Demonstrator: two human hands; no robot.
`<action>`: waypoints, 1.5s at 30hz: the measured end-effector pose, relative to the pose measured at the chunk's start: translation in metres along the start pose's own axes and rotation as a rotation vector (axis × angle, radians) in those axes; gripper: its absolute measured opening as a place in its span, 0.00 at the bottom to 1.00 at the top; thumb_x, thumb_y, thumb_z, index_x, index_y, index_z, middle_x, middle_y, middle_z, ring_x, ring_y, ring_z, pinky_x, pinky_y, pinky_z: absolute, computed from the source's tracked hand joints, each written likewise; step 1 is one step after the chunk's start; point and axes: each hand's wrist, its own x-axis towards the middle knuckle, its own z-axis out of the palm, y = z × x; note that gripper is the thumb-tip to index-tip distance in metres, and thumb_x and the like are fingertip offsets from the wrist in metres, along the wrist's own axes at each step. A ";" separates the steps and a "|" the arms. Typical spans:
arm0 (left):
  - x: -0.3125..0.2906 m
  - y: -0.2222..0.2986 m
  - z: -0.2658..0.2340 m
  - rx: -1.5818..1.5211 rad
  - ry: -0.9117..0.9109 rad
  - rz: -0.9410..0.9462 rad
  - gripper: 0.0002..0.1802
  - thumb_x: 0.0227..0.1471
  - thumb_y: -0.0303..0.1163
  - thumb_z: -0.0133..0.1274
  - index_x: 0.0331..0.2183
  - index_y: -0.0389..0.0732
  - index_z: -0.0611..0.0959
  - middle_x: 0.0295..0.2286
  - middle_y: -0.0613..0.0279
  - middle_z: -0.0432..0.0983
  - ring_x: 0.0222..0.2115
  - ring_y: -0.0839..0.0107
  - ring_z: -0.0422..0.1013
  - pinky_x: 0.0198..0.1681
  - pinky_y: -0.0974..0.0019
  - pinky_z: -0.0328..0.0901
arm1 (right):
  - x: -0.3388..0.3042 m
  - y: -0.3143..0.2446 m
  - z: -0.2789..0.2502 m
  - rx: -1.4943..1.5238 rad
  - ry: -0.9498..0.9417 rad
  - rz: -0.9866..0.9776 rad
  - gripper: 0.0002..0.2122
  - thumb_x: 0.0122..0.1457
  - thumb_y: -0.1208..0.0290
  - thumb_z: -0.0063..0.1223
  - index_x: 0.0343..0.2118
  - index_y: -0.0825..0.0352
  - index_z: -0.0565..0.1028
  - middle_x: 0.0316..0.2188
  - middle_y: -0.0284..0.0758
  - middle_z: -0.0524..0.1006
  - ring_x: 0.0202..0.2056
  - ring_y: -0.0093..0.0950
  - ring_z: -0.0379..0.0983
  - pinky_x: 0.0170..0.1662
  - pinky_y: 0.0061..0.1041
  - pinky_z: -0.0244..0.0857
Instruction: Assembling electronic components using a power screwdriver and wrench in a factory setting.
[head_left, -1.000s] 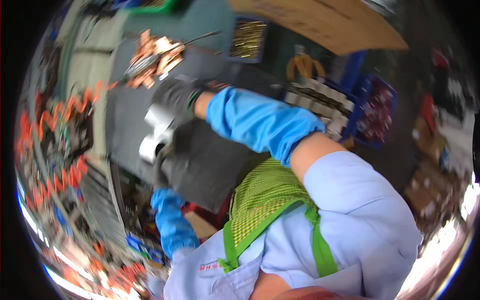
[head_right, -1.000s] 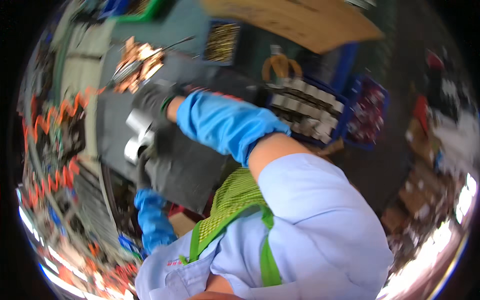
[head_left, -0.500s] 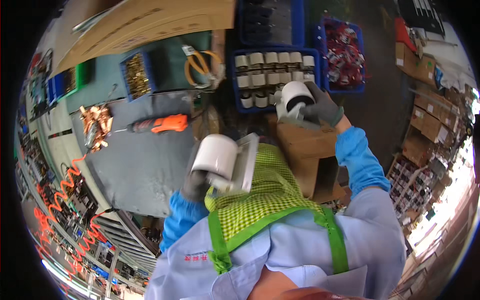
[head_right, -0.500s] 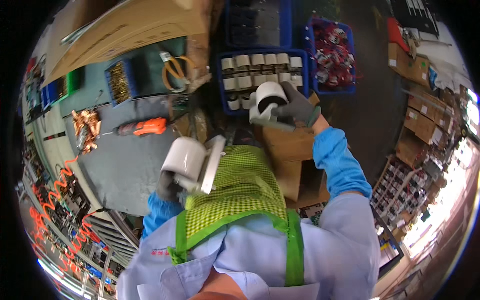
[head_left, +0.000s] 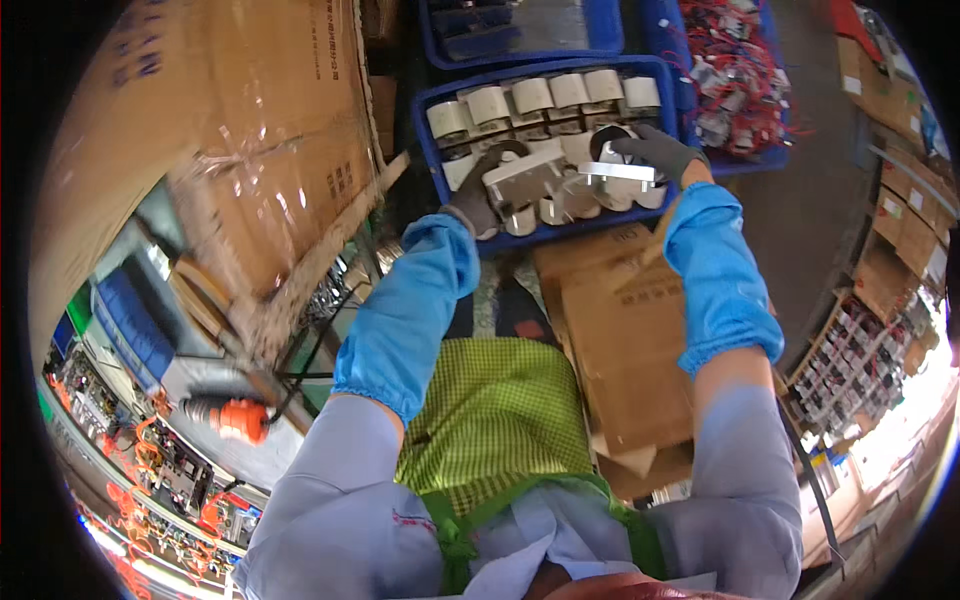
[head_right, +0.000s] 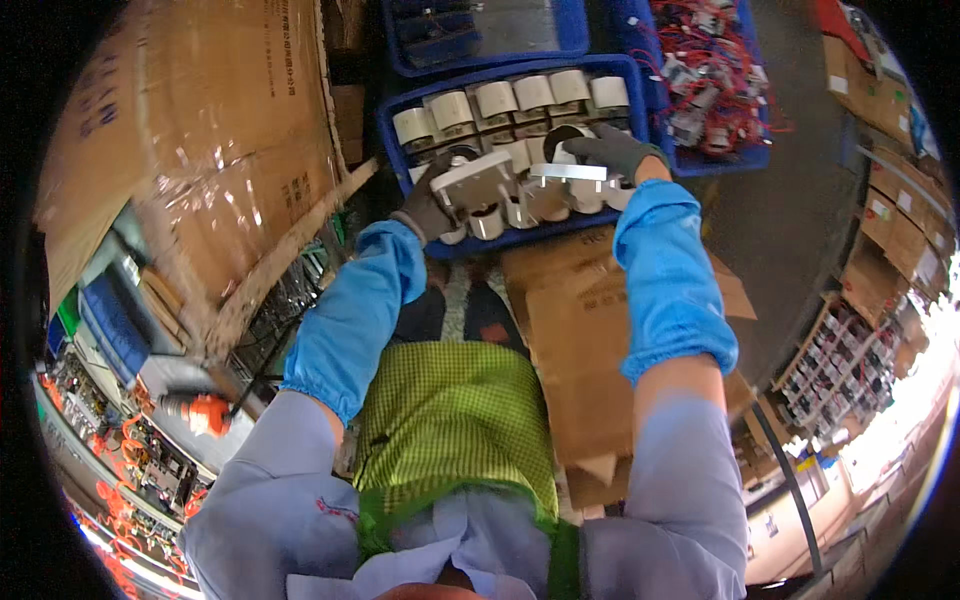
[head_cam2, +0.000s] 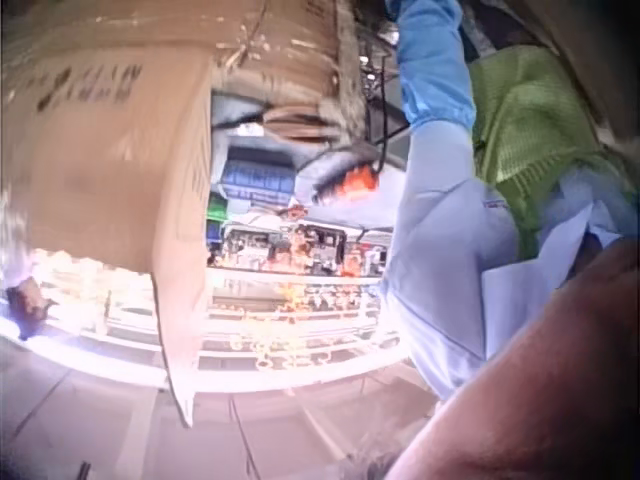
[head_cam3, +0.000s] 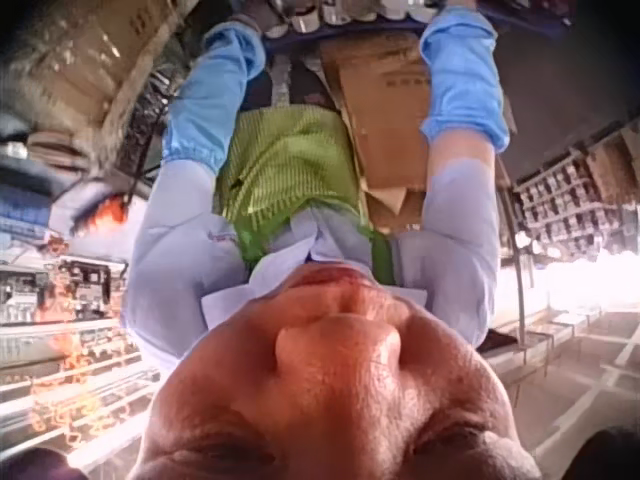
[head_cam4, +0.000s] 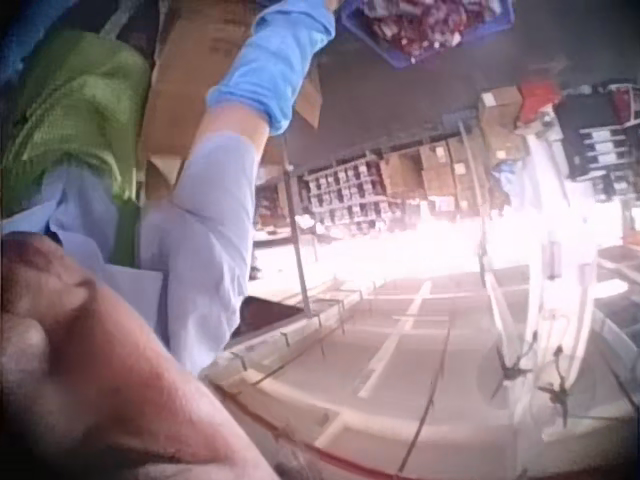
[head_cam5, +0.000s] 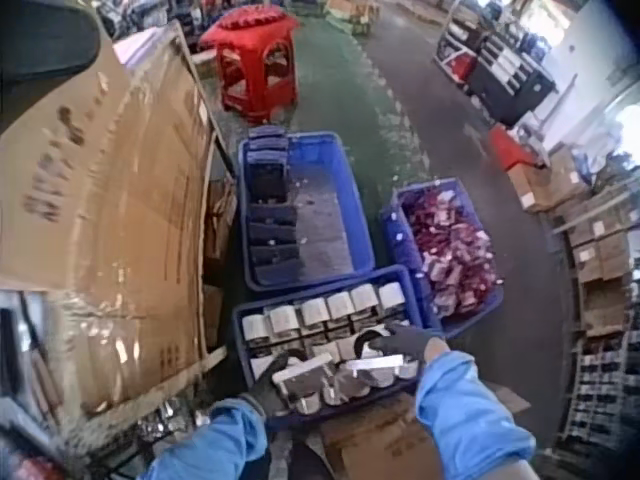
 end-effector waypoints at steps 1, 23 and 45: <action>0.013 -0.001 -0.002 0.274 -0.100 0.158 0.25 0.50 0.56 0.51 0.44 0.51 0.76 0.38 0.68 0.76 0.33 0.70 0.72 0.26 0.70 0.68 | 0.017 0.002 0.000 0.031 -0.062 0.041 0.45 0.43 0.37 0.55 0.60 0.63 0.59 0.51 0.44 0.70 0.48 0.36 0.69 0.45 0.36 0.65; 0.097 0.009 -0.024 0.110 0.202 -0.076 0.48 0.39 0.58 0.61 0.55 0.44 0.61 0.49 0.55 0.66 0.46 0.58 0.65 0.45 0.60 0.65 | 0.147 0.033 0.004 0.664 0.079 0.272 0.36 0.52 0.34 0.42 0.49 0.65 0.71 0.41 0.38 0.76 0.38 0.40 0.72 0.43 0.47 0.65; 0.148 -0.017 -0.080 1.198 0.207 0.357 0.31 0.51 0.56 0.51 0.46 0.39 0.75 0.39 0.48 0.76 0.40 0.52 0.72 0.44 0.55 0.65 | 0.126 0.062 0.034 0.420 0.405 -0.412 0.30 0.56 0.49 0.53 0.53 0.71 0.68 0.45 0.41 0.74 0.43 0.32 0.71 0.49 0.29 0.63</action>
